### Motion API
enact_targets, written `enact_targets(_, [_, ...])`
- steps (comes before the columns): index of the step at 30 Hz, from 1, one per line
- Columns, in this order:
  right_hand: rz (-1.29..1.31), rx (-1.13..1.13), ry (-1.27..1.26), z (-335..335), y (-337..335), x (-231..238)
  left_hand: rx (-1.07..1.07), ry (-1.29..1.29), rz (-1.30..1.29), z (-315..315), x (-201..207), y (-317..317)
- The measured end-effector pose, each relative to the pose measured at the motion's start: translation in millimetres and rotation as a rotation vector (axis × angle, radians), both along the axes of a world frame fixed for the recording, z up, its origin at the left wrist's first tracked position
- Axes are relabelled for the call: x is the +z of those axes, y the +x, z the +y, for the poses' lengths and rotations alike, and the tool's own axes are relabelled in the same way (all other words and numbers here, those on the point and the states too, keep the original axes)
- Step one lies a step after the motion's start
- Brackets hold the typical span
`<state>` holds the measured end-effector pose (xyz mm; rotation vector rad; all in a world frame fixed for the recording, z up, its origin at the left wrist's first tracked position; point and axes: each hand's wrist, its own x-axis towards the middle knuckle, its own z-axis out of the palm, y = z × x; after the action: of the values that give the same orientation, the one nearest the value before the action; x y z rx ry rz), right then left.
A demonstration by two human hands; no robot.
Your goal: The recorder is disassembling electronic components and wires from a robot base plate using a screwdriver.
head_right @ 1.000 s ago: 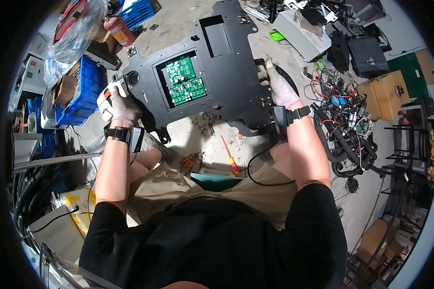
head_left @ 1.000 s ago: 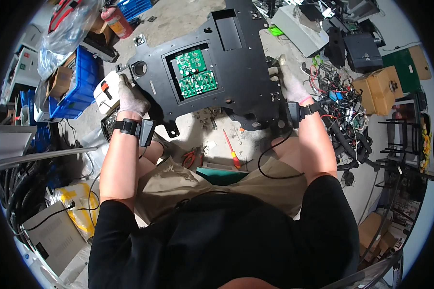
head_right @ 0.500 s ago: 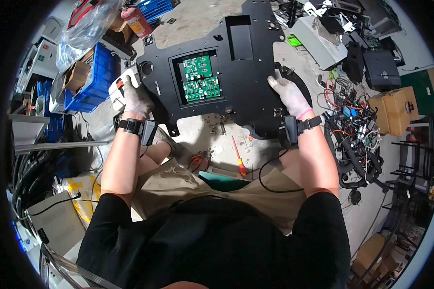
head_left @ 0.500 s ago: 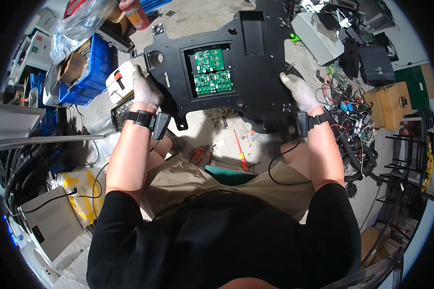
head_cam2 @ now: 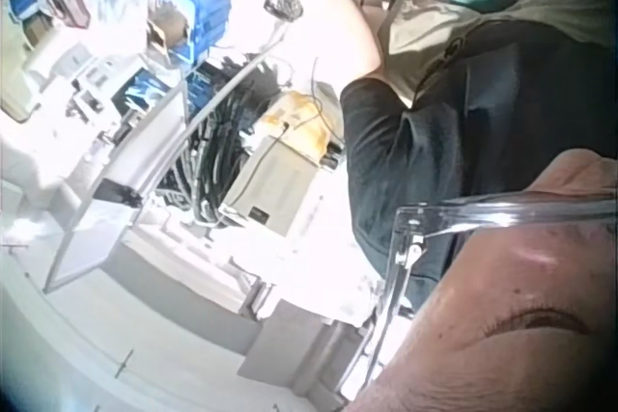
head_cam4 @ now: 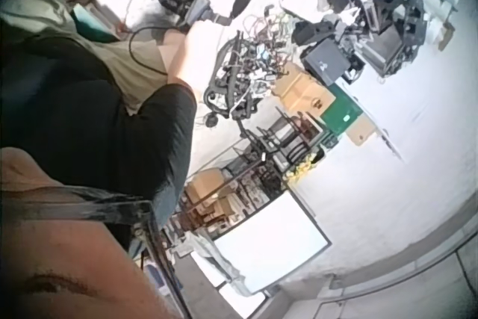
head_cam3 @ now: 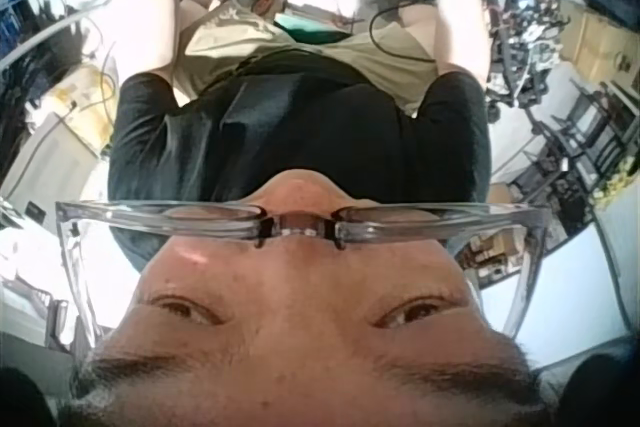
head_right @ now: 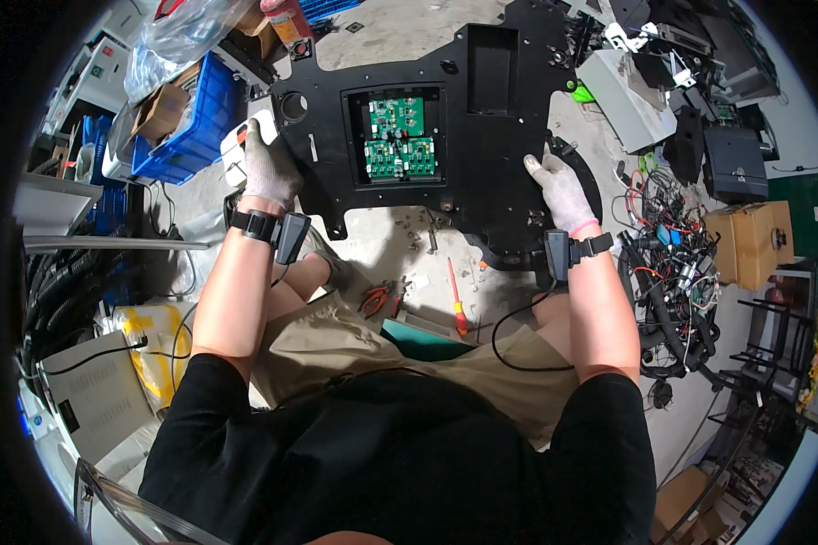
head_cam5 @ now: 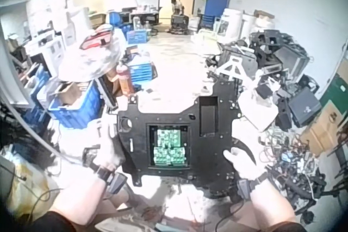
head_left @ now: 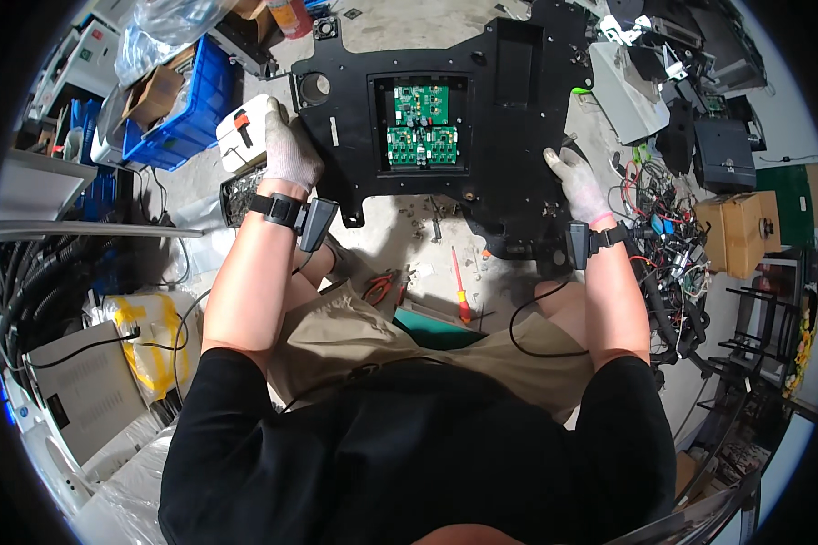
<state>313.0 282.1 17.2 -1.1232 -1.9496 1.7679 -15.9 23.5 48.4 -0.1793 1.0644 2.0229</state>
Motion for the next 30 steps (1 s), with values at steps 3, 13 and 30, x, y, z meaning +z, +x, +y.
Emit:
enact_targets(3, [-0.001, 0.018, -0.051, 5.6, -0.1, -8.1, -0.002, -0.018, -0.006, 1.1, 3.0, 2.5])
enact_targets(13, [-0.092, 0.068, 0.013, 2.8, -2.5, 0.6, -0.016, -0.004, 0.025, 0.3, -2.3, -1.5])
enact_targets(30, [0.099, 0.059, 0.034, 35.4, 7.8, -68.1, -0.068, -0.217, -0.015, 16.2, 8.1, 15.2])
